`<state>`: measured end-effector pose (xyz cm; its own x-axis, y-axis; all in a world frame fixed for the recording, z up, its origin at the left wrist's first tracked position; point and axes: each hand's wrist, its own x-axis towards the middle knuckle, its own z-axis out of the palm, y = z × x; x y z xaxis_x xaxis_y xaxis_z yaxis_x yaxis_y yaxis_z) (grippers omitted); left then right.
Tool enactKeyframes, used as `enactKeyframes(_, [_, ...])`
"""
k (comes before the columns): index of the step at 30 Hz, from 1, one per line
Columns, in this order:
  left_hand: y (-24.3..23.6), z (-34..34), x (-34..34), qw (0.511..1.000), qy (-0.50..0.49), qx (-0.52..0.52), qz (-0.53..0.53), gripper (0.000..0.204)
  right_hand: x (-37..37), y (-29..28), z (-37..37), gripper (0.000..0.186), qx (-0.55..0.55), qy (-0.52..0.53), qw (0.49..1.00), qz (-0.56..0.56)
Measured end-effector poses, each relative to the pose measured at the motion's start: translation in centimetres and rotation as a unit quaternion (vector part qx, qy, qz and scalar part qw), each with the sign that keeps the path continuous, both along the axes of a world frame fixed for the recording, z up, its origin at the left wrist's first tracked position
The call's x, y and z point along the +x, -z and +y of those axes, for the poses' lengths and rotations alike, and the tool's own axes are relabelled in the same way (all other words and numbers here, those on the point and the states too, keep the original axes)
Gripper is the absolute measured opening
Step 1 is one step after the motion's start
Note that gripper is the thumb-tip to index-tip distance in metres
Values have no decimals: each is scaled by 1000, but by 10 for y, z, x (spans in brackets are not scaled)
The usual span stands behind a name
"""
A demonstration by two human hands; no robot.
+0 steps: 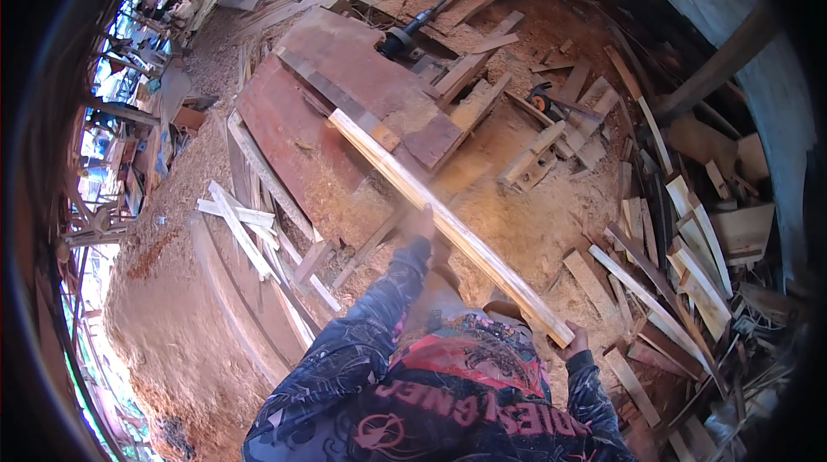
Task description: The person feeds wood planks through a table saw and places the cut pieces onto a pile of wood.
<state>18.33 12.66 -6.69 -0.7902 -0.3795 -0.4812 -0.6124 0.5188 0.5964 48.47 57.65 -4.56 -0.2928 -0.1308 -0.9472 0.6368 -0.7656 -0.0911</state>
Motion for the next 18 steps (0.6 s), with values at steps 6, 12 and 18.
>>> enactKeyframes(6, [-43,-5,-18,999,-31,32,30,61,-25,-5,-18,35,-31,-6,999,7])
enactKeyframes(12, [-61,-1,-24,996,-36,60,53,55,-34,-15,-22,30,-28,-19,999,6])
enactKeyframes(18, [-65,-1,-26,997,-35,57,47,51,-38,-15,-26,34,-22,-8,1000,-15])
